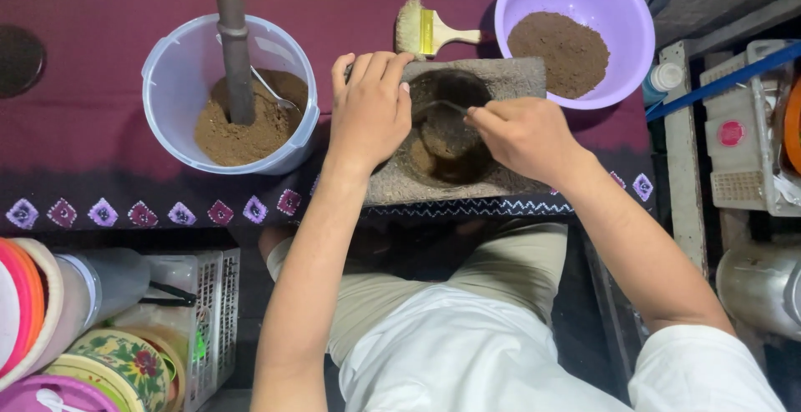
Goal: Grinding brown powder in a stone mortar using a pestle and transferring it between containers with a spoon.
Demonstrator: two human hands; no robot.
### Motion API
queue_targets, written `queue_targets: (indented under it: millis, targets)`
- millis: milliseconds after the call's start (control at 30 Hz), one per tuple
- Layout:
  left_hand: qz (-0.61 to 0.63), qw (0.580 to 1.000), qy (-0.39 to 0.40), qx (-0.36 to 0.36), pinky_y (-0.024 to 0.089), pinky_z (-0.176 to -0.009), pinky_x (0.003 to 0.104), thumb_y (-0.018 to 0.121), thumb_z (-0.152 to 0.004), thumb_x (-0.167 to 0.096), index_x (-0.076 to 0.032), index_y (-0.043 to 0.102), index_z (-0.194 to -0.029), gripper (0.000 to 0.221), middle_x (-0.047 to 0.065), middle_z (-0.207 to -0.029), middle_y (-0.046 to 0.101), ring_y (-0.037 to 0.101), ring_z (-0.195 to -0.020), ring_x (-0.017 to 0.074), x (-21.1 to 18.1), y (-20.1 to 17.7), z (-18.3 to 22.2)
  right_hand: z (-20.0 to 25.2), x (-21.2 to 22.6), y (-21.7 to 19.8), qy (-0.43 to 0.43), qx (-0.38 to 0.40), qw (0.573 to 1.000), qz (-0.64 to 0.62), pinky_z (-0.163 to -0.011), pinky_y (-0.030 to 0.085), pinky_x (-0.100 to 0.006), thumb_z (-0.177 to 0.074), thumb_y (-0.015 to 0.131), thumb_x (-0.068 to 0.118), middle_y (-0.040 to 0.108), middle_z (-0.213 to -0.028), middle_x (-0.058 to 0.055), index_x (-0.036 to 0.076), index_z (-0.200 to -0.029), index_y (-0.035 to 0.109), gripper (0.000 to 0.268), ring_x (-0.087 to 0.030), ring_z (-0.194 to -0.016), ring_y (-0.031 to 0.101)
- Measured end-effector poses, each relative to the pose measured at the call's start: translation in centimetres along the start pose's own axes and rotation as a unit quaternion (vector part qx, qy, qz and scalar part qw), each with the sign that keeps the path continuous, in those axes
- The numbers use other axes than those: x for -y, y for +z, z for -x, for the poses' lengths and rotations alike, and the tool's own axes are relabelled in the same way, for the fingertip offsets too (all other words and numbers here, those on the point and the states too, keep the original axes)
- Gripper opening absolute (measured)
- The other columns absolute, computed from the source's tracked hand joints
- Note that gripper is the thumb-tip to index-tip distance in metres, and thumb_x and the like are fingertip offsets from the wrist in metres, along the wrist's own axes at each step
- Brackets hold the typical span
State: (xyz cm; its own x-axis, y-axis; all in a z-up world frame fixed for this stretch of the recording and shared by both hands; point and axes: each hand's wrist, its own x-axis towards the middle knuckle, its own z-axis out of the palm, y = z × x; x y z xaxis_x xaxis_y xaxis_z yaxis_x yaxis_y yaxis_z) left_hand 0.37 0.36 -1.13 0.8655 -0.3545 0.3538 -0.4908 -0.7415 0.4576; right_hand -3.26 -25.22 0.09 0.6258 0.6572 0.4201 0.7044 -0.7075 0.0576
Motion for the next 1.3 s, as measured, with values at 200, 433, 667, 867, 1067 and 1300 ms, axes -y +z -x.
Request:
queue_targets:
  millis: [200,433,667,867,1067,1300]
  targets:
    - [-0.001,1.000,0.001,-0.009,0.021,-0.116,0.051,0.051,-0.103,-0.011,-0.007,0.063,-0.136,0.035,0.009,-0.115,0.064,0.057,-0.123,0.0232,-0.2,0.0,0.3,0.4,0.0,-1.5,0.030,0.050,0.998,-0.001,-0.049,0.045,-0.030,-0.099,0.069,0.017,0.057,-0.059,0.000,0.015,-0.086,0.063,0.014,-0.023,-0.052,0.061]
    - [-0.003,1.000,-0.002,-0.015,0.021,-0.117,0.052,0.052,-0.103,-0.011,-0.007,0.063,-0.135,0.035,0.010,-0.115,0.065,0.057,-0.124,0.0240,-0.1,0.1,0.4,1.1,-0.1,-0.6,0.020,0.130,0.989,0.062,-0.045,0.046,-0.033,-0.094,0.064,0.022,0.063,-0.059,-0.002,0.017,-0.099,0.070,0.009,-0.024,-0.048,0.062]
    - [-0.009,1.000,0.011,-0.024,0.022,-0.116,0.052,0.054,-0.102,-0.010,-0.007,0.063,-0.135,0.034,0.010,-0.115,0.065,0.057,-0.123,0.0240,-0.1,0.1,0.3,1.1,-0.3,-0.1,0.007,0.086,0.994,0.071,-0.045,0.043,-0.028,-0.096,0.063,0.015,0.059,-0.057,0.004,0.016,-0.085,0.065,0.011,-0.018,-0.047,0.059]
    - [-0.003,1.000,0.004,-0.021,0.021,-0.116,0.052,0.053,-0.102,-0.010,-0.007,0.064,-0.134,0.034,0.009,-0.114,0.065,0.058,-0.123,0.0233,-0.2,0.1,0.3,1.2,-0.1,-0.8,0.025,0.084,0.994,0.071,-0.046,0.041,-0.026,-0.099,0.064,0.016,0.053,-0.052,0.003,0.015,-0.083,0.063,0.016,-0.018,-0.045,0.056]
    - [-0.008,1.000,0.002,-0.016,0.020,-0.117,0.051,0.054,-0.102,-0.011,-0.008,0.063,-0.135,0.035,0.008,-0.116,0.064,0.056,-0.124,0.0223,0.1,0.3,0.3,0.7,1.2,-0.9,0.091,0.244,0.965,0.037,-0.045,0.046,-0.032,-0.094,0.062,0.022,0.065,-0.057,-0.005,0.012,-0.087,0.069,0.014,-0.025,-0.049,0.065]
    - [0.001,1.000,-0.002,-0.008,0.019,-0.117,0.050,0.052,-0.102,-0.010,-0.009,0.062,-0.136,0.035,0.008,-0.116,0.064,0.056,-0.124,0.0213,0.1,0.3,0.1,-2.4,2.6,-4.5,0.196,0.381,0.890,-0.155,-0.058,0.058,-0.037,-0.098,0.059,0.016,0.077,-0.078,-0.020,0.000,-0.104,0.077,0.025,-0.036,-0.071,0.077]
